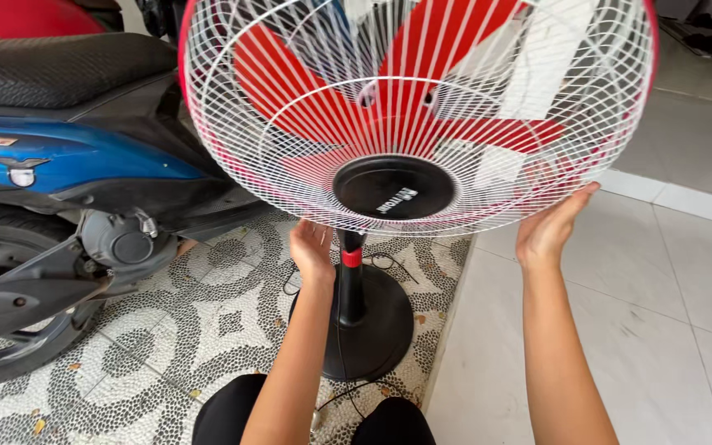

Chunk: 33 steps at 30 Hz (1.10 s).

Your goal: The person assembles a standing electric fan by attaching the fan blade to the motor hub, securing it with a nut, and then fitting the front and rear wire cages. They use a screwdriver to tighten the cage fastener and wipe the fan base with a cloth.

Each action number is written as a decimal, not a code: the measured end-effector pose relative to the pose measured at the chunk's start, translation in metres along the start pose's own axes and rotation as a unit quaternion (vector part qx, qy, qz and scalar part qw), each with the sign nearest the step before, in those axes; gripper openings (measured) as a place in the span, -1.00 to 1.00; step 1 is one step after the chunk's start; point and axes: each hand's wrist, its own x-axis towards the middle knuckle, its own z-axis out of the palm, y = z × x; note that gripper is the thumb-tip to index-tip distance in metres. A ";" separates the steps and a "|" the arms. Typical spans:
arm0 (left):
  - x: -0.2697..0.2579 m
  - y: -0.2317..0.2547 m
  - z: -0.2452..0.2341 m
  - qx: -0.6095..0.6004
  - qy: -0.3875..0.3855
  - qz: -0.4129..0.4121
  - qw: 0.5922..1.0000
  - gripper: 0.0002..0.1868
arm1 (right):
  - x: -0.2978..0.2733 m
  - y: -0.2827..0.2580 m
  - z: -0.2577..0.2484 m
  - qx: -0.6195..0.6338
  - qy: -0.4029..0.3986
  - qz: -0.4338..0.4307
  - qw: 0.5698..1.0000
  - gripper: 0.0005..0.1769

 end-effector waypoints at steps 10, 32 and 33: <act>0.027 0.043 -0.008 0.211 -0.003 0.091 0.973 -0.41 | 0.030 0.021 -0.011 -0.002 0.054 -0.058 0.997 -0.01; -0.003 0.073 -0.017 0.216 -0.184 0.290 0.914 -0.82 | 0.146 0.053 -0.062 -0.125 0.134 -0.066 0.981 -0.22; -0.008 0.074 -0.015 0.245 -0.169 0.321 0.899 -0.82 | 0.151 0.054 -0.065 -0.142 0.144 -0.065 0.977 -0.24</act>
